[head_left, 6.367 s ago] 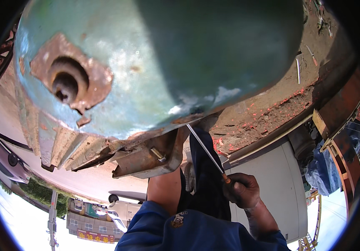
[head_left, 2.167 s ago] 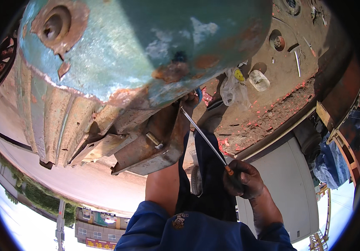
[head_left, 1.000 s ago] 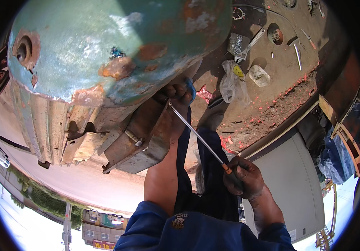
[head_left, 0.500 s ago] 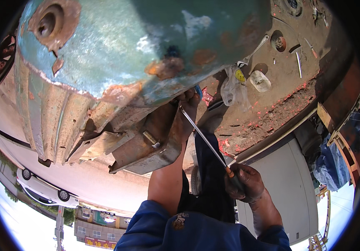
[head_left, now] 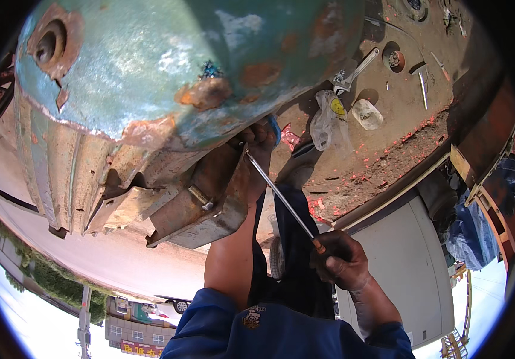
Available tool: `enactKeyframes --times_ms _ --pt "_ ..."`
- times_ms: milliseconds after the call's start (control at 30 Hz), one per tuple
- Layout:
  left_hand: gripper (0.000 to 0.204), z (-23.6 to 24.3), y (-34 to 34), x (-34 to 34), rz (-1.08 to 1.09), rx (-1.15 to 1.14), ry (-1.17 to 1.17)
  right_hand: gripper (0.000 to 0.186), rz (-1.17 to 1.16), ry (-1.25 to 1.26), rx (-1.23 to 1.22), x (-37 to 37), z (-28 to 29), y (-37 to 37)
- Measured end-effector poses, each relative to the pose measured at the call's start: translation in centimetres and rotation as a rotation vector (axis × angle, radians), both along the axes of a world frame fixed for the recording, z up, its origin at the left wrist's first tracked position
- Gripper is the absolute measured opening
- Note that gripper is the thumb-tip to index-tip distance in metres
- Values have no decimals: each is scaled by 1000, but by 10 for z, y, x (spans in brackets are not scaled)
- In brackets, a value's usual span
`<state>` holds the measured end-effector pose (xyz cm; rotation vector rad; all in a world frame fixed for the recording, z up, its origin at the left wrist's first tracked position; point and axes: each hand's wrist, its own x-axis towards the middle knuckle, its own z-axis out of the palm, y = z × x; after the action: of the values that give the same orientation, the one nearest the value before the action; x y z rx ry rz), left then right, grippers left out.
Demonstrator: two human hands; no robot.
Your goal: The person uses a screwdriver to tighten screws on a motor and then moves a large orange winch with a chain. The person handles small parts from a container and positions the winch on a metal frame.
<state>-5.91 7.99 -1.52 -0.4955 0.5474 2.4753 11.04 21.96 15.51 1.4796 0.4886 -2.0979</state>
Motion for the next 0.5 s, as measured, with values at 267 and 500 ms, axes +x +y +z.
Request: enactKeyframes --times_ms 267,500 --pt "15 -2 -7 6 59 -7 -185 24 -292 23 -217 7 6 -4" --pt "17 -3 -5 0 46 -14 -101 26 88 126 200 -4 3 -16"
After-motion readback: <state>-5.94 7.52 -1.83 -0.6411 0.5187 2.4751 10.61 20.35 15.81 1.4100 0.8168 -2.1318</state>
